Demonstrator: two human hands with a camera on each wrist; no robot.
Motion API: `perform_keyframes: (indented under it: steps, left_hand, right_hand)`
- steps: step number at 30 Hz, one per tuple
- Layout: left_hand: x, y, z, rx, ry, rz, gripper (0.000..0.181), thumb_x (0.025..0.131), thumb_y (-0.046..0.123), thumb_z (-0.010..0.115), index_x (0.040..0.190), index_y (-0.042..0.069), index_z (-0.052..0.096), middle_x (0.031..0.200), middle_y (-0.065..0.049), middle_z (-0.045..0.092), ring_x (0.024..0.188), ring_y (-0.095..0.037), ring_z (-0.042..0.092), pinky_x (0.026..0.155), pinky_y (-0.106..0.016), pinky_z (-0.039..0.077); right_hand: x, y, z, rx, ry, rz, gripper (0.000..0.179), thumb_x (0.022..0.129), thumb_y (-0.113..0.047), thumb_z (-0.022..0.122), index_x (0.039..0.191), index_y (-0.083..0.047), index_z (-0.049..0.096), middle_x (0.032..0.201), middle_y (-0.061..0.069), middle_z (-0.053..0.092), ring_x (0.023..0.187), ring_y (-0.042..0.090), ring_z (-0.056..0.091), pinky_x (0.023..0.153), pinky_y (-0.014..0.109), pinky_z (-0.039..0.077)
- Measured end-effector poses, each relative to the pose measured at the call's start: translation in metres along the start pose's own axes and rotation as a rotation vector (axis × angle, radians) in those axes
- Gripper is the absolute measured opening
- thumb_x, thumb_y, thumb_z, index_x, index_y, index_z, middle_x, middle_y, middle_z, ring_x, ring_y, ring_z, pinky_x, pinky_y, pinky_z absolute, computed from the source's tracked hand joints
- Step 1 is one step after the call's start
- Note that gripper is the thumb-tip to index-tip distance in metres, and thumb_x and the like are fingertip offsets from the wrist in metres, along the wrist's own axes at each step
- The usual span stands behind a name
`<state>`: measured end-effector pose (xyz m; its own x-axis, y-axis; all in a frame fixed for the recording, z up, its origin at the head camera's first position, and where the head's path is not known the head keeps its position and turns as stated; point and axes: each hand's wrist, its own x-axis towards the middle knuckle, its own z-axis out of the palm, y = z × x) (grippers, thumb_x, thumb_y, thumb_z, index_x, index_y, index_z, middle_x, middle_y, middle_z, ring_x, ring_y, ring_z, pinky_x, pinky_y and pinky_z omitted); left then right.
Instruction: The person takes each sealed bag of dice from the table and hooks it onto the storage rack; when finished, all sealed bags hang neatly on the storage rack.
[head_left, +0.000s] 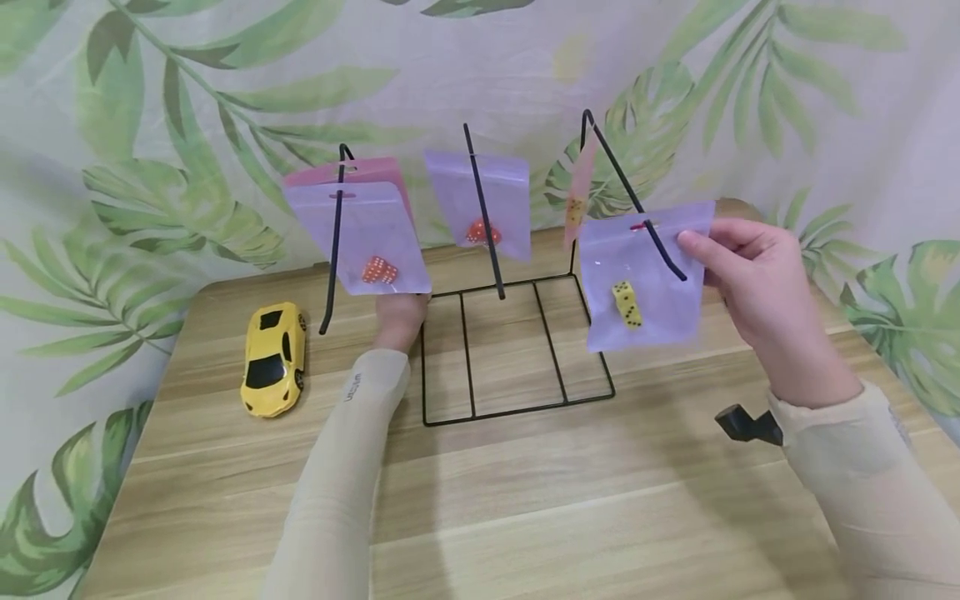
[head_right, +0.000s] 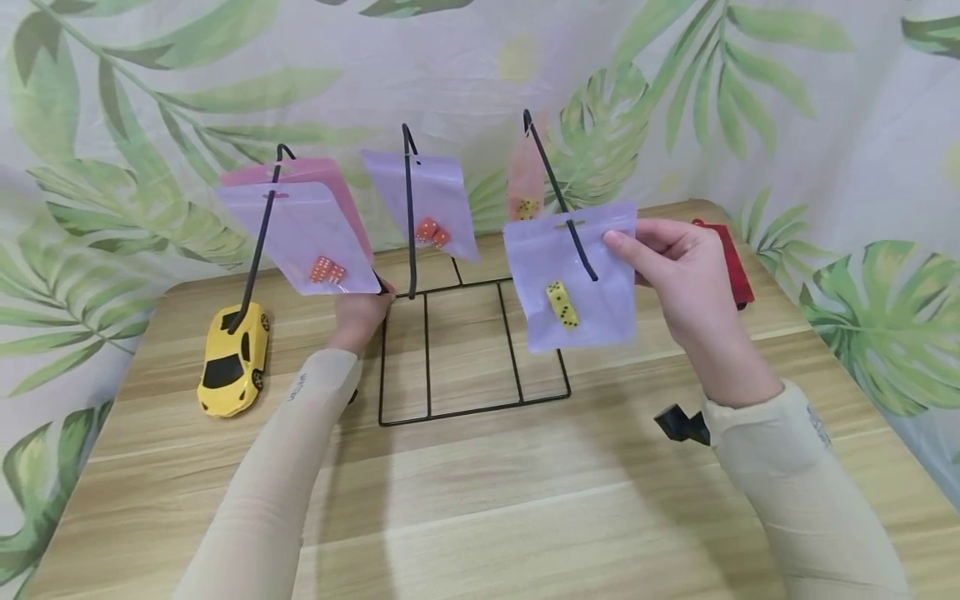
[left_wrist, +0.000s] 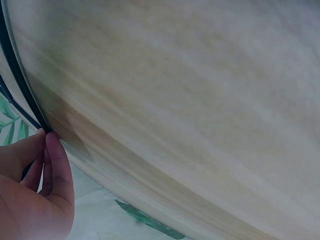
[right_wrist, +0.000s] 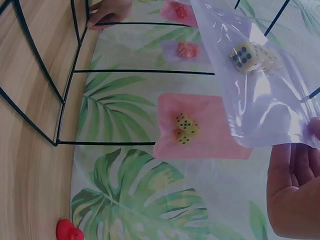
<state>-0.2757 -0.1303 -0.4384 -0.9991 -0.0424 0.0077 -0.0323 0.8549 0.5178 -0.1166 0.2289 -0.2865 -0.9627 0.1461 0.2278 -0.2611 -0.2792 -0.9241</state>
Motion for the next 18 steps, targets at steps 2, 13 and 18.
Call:
perform_keyframes:
  steps: [2,13,18]
  left_hand:
    - [0.001,0.0,0.0,0.022,-0.015,-0.002,0.039,0.096,0.021,0.054,0.128,-0.001,0.051,0.134,-0.024,0.054,0.127,-0.038,0.051,0.112,-0.046,0.042]
    - [-0.001,0.0,0.002,-0.062,0.063,0.029,0.034,0.094,0.016,0.061,0.122,-0.002,0.055,0.126,-0.024,0.059,0.12,-0.039,0.055,0.108,-0.048,0.045]
    - [0.0,0.0,0.001,-0.044,0.036,0.01,0.035,0.095,0.017,0.055,0.126,0.0,0.051,0.13,-0.023,0.056,0.123,-0.037,0.053,0.111,-0.046,0.043]
  right_hand:
    - [0.01,0.003,0.002,-0.002,0.003,0.002,0.012,0.085,0.006,0.068,0.084,-0.002,0.077,0.07,0.001,0.073,0.063,0.009,0.069,0.058,0.022,0.059]
    - [0.058,0.012,0.011,-0.097,0.045,0.075,0.001,0.084,-0.007,0.076,0.084,-0.007,0.076,0.073,-0.003,0.073,0.066,0.008,0.066,0.059,0.02,0.055]
    - [0.074,0.018,0.013,-0.122,0.032,0.082,0.005,0.085,-0.013,0.076,0.085,-0.008,0.076,0.074,-0.004,0.072,0.068,0.008,0.065,0.059,0.018,0.056]
